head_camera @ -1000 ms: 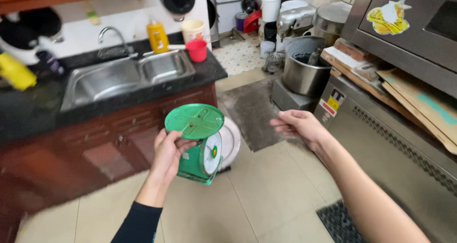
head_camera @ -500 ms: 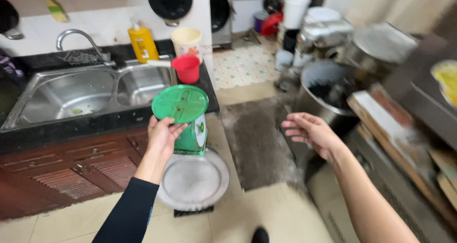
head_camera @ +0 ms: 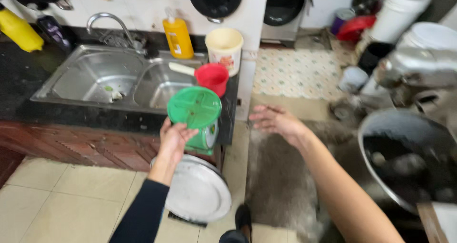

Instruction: The person scoops yellow paste from a bucket into a pot, pours milk from a carton into the pot, and adds liquid using a scoop while the pot is on a scale.

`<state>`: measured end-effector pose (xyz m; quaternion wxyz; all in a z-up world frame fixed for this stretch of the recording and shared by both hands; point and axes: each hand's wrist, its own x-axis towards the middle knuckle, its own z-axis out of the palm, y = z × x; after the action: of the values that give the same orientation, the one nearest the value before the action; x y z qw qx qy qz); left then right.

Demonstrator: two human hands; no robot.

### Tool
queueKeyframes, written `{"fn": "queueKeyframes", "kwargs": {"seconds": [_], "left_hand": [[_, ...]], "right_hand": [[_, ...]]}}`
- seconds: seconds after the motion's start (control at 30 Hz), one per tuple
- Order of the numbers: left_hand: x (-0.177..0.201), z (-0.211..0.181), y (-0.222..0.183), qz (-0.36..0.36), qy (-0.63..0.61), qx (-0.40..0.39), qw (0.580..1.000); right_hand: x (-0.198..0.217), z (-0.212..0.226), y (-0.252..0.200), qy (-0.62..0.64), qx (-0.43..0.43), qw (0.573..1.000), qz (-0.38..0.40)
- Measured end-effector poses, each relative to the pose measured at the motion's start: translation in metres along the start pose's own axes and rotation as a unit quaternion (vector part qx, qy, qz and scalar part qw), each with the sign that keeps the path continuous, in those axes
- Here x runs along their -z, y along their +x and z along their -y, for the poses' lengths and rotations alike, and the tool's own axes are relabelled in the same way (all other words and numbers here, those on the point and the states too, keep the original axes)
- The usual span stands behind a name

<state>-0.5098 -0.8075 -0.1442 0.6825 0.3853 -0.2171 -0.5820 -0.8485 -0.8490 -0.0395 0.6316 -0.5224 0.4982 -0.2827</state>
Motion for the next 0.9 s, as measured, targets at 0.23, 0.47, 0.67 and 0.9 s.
{"fn": "queueKeyframes", "kwargs": {"seconds": [0.23,0.47,0.67,0.9], "left_hand": [[-0.022,0.04,0.055,-0.064,0.01,0.02,0.998],[-0.025,0.057,0.068,-0.107,0.05,0.027,0.993],[-0.029,0.055,0.065,-0.188,0.145,0.07,0.969],[-0.082,0.051,0.0,-0.313,0.467,-0.218,0.798]], "right_hand": [[0.03,0.017,0.111,-0.023,-0.048,0.998,0.041],[0.048,0.011,0.189,-0.041,-0.062,0.985,0.157],[0.026,0.017,0.222,-0.071,-0.03,0.974,0.213],[-0.046,0.035,0.193,-0.055,0.025,0.933,0.355]]}}
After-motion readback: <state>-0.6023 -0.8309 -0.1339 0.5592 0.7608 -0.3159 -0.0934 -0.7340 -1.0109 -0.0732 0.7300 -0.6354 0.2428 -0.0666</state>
